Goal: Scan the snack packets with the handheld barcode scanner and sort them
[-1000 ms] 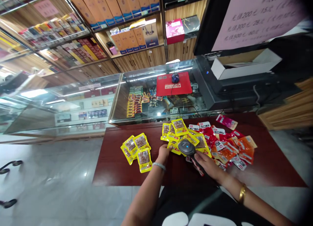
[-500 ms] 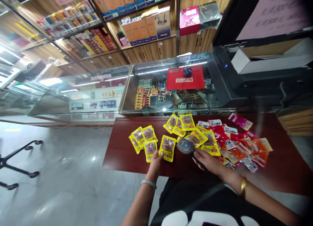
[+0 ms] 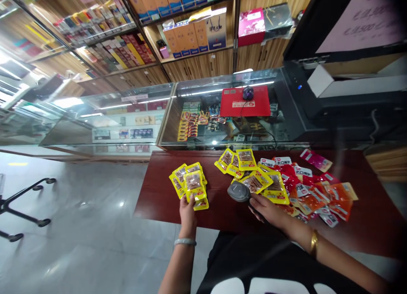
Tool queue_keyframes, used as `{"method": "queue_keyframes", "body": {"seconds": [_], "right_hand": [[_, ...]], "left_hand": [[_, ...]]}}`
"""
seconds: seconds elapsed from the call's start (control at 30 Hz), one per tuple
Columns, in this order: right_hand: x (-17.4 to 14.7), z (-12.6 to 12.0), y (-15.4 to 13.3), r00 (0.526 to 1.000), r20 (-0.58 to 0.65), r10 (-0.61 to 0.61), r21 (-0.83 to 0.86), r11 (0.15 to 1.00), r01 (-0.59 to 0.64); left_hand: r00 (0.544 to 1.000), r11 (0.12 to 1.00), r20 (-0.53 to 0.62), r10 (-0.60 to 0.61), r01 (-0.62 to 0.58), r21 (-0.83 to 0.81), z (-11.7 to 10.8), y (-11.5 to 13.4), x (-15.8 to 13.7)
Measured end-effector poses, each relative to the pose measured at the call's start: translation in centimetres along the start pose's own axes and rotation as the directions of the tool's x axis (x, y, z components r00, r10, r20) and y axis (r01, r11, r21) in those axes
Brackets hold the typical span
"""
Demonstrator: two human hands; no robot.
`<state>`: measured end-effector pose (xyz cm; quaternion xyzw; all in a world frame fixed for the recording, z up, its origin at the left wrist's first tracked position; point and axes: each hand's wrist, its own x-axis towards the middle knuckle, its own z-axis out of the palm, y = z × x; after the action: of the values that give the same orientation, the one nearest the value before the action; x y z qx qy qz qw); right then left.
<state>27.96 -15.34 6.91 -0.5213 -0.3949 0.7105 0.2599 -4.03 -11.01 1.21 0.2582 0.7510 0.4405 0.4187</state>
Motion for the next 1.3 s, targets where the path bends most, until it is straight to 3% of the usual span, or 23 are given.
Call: {"method": "queue_keyframes", "body": {"seconds": [0.07, 0.13, 0.2, 0.27, 0.3, 0.37, 0.4, 0.5, 0.63, 0.7, 0.83, 0.9, 1.3], "right_hand": [[-0.3, -0.1, -0.1, 1.0, -0.024, -0.01, 0.006, 1.0, 0.01], [-0.7, -0.4, -0.2, 0.998, -0.058, -0.01, 0.015, 1.0, 0.011], [-1.1, -0.7, -0.2, 0.995, -0.095, -0.004, 0.021, 1.0, 0.006], [-1.7, -1.1, 0.0, 0.991, -0.133, 0.003, 0.026, 1.0, 0.001], [-2.1, -1.3, 0.1, 0.988, -0.152, 0.006, 0.031, 1.0, -0.001], [-2.9, -1.7, 0.3, 0.981, -0.192, 0.012, 0.047, 0.999, -0.003], [-3.3, -1.9, 0.3, 0.977, -0.214, 0.013, 0.055, 0.998, -0.002], [-4.6, -2.4, 0.4, 0.961, -0.277, 0.018, 0.076, 0.997, 0.003], [-5.9, -3.2, 0.9, 0.928, -0.369, 0.056, 0.097, 0.995, -0.022], [-6.4, -3.7, 1.3, 0.913, -0.4, 0.074, 0.11, 0.993, -0.032], [-6.9, -4.4, 2.0, 0.909, -0.405, 0.097, 0.143, 0.989, -0.042], [-7.0, -4.5, 2.1, 0.915, -0.39, 0.103, 0.151, 0.987, -0.046], [-4.6, -3.1, 1.1, 0.983, -0.179, 0.048, 0.047, 0.998, -0.04]], "left_hand": [[0.967, 0.96, -0.207, 0.15, -0.092, 0.265, -0.7, 1.0, 1.1], [0.925, 0.872, -0.224, 0.308, -0.181, 0.455, -0.1, 1.7, 1.8], [0.924, 0.803, -0.031, 0.382, -0.315, 0.506, 2.2, 1.8, 1.5], [0.909, 0.824, 0.275, 0.312, -0.403, 0.397, 6.0, 1.2, 0.3], [0.871, 0.862, 0.426, 0.243, -0.396, 0.317, 8.2, 0.7, -0.5], [0.803, 0.922, 0.589, 0.09, -0.291, 0.256, 12.4, -0.5, -2.4], [0.795, 0.935, 0.606, -0.009, -0.208, 0.287, 14.2, -1.0, -3.3], [0.797, 0.934, 0.549, -0.25, 0.049, 0.354, 18.3, -2.1, -5.1], [0.823, 0.947, 0.473, -0.313, 0.238, 0.214, 20.8, -2.3, -5.8], [0.798, 0.948, 0.515, -0.312, 0.294, 0.118, 21.4, -2.1, -5.9], [0.686, 0.905, 0.635, -0.355, 0.422, 0.049, 21.4, -1.6, -6.0], [0.67, 0.896, 0.655, -0.35, 0.444, 0.024, 20.9, -1.5, -5.8], [0.791, 0.957, 0.556, -0.255, 0.288, 0.029, 15.9, -1.8, -4.9]]}}
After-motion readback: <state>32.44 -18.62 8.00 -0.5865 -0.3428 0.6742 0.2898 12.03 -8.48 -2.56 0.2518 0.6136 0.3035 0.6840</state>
